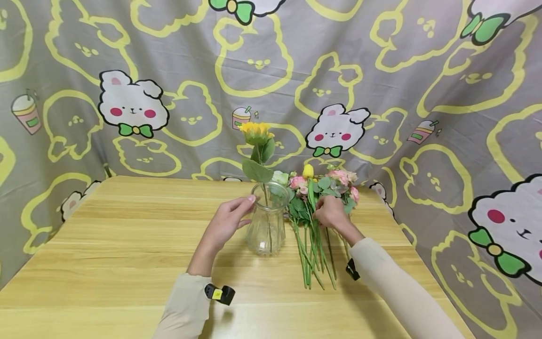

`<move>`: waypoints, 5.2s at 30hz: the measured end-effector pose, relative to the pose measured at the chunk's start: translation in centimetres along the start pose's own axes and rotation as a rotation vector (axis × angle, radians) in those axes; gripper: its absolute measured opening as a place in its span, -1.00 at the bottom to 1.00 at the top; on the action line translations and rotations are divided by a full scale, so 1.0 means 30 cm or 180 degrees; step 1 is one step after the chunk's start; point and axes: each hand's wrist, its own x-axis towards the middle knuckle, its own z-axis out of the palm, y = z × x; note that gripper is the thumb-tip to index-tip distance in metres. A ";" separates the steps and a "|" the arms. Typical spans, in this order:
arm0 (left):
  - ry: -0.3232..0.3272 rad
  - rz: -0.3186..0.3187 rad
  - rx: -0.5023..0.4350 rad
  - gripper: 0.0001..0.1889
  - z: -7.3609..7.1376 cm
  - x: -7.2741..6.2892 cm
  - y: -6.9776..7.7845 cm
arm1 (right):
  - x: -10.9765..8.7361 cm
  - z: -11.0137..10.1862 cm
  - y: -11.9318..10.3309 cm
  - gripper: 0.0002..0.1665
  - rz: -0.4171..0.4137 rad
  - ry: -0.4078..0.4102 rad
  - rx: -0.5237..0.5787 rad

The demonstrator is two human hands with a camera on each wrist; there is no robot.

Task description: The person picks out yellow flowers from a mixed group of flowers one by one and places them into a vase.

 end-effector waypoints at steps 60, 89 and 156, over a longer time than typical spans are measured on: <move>0.0025 -0.0015 -0.0035 -0.38 -0.004 0.003 -0.003 | 0.019 -0.299 -0.269 -0.71 -0.0333 0.0579 0.2303; 0.0018 -0.0027 -0.0023 -0.38 -0.005 0.002 0.003 | -0.024 -0.172 -0.387 -0.79 -0.0708 0.0625 0.1304; 0.0036 -0.0025 -0.0028 -0.38 -0.005 0.007 -0.004 | -0.010 -0.132 -0.283 -0.73 -0.0613 0.0677 0.0396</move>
